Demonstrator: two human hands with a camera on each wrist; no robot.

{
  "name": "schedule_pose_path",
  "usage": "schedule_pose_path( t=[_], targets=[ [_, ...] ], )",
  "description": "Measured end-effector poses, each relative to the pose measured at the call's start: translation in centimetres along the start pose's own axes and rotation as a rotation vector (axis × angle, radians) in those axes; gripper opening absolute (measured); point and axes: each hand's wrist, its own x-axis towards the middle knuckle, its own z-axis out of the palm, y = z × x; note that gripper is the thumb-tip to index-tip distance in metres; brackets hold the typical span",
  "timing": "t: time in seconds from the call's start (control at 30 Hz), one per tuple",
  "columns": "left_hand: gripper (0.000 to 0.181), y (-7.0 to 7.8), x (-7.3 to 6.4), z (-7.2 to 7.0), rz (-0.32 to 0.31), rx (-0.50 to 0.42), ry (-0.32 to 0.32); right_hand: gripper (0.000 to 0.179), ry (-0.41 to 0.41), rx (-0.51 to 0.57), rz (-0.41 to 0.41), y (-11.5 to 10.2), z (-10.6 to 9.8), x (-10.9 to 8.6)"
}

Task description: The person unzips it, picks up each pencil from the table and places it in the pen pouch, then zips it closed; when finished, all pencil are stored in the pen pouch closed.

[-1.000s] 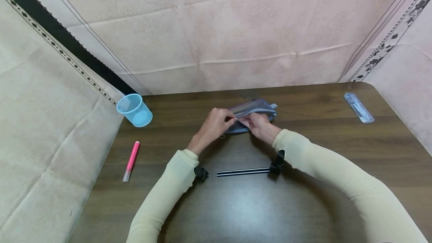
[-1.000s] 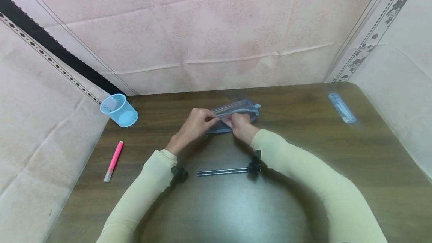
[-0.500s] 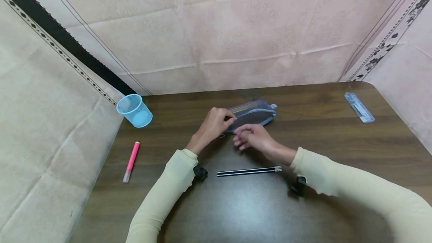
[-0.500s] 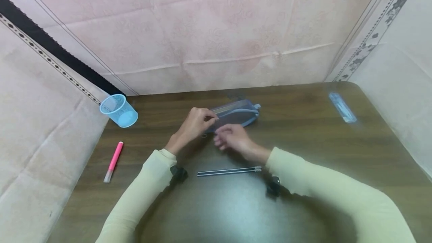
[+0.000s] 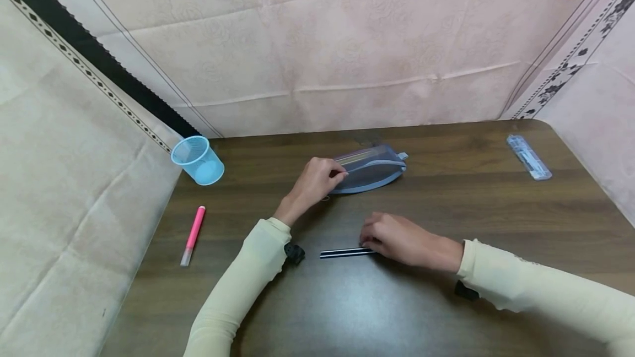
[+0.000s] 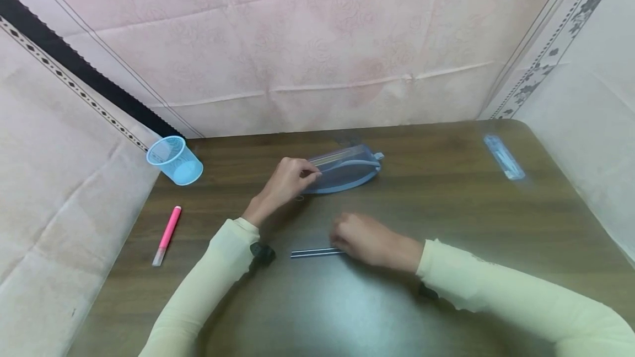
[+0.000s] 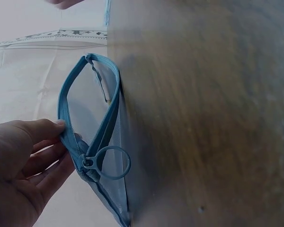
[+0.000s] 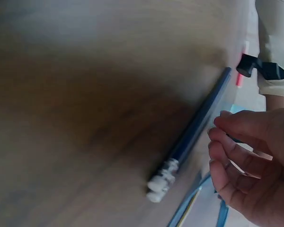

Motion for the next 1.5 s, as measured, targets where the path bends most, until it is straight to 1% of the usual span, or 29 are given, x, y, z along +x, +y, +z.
schedule_pose_path(
  t=[0.2, 0.4, 0.6, 0.83, 0.93, 1.07, 1.27, 1.37, 1.5],
  targets=[
    [0.017, 0.1, -0.1, 0.0, -0.006, 0.001, 0.001, 0.009, 0.0, -0.032, -0.008, 0.3, 0.8, -0.2],
    [0.017, 0.3, -0.2, -0.1, -0.015, -0.004, -0.001, 0.008, 0.014, -0.051, -0.01, 0.4, 1.1, -0.1],
    [0.016, 0.3, -0.2, -0.1, -0.012, -0.005, 0.006, 0.005, 0.026, -0.074, -0.001, 0.6, 1.0, 0.1],
    [0.017, 0.3, -0.3, 0.0, -0.011, 0.003, 0.006, 0.004, 0.039, -0.165, 0.024, 1.3, 0.8, 0.3],
    [0.017, 0.4, -0.3, 0.0, -0.015, 0.005, 0.006, 0.006, 0.033, -0.162, 0.02, 1.2, 0.8, 0.6],
    [0.017, 0.4, -0.4, 0.1, -0.015, 0.008, 0.003, 0.005, 0.03, -0.152, 0.0, 1.0, 1.2, 1.1],
    [0.017, 0.3, -0.3, 0.2, -0.01, 0.005, 0.006, 0.005, 0.041, -0.219, -0.04, 1.1, 1.4, 1.3],
    [0.017, 0.3, -0.3, 0.1, -0.007, 0.008, 0.011, 0.008, 0.042, -0.23, -0.099, 1.2, 0.9, 1.2],
    [0.017, 0.3, -0.2, 0.1, -0.005, 0.012, 0.016, 0.011, 0.035, -0.167, -0.202, 1.2, -0.4, 1.1]
  ],
)
